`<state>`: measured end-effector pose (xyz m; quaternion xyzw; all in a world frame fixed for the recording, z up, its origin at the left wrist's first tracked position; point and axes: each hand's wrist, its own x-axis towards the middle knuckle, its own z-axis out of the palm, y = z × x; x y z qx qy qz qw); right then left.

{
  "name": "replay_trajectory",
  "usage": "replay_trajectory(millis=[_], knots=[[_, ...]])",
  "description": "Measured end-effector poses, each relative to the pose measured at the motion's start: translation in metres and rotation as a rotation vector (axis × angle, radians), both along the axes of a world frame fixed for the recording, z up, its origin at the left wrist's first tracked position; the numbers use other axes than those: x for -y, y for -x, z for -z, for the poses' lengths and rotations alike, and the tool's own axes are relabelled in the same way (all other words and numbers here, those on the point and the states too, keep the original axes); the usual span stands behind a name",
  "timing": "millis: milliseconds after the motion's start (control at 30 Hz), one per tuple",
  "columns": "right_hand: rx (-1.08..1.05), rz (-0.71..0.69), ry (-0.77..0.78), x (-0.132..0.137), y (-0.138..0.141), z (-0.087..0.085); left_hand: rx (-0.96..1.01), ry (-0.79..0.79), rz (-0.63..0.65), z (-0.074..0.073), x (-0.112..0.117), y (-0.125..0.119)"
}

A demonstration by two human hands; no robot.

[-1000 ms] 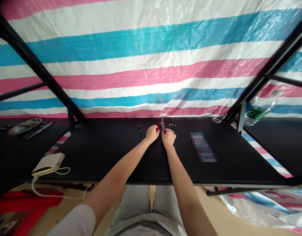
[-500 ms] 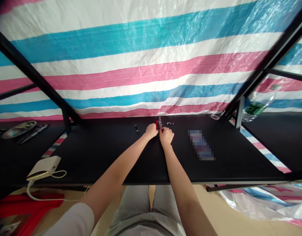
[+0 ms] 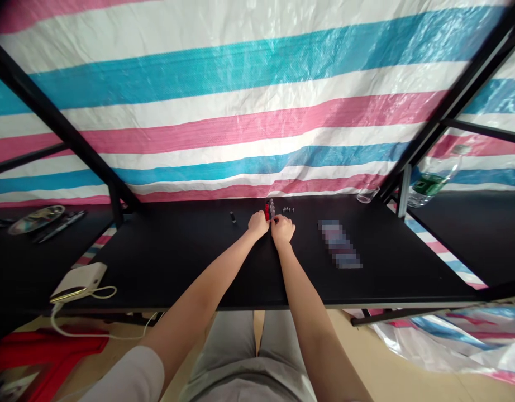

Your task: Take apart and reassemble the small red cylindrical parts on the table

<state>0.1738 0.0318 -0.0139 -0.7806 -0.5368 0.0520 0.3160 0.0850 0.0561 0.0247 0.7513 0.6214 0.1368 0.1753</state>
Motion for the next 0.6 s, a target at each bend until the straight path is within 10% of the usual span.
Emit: replay_trajectory(millis=[333,600], knots=[[0.045,0.059,-0.097,0.029,0.017,-0.007,-0.110,-0.405,0.143,-0.034,0.017,0.083],[0.099,-0.232,-0.440,0.042,0.029,-0.008,-0.071,-0.201,0.081,-0.008,0.016,0.119]])
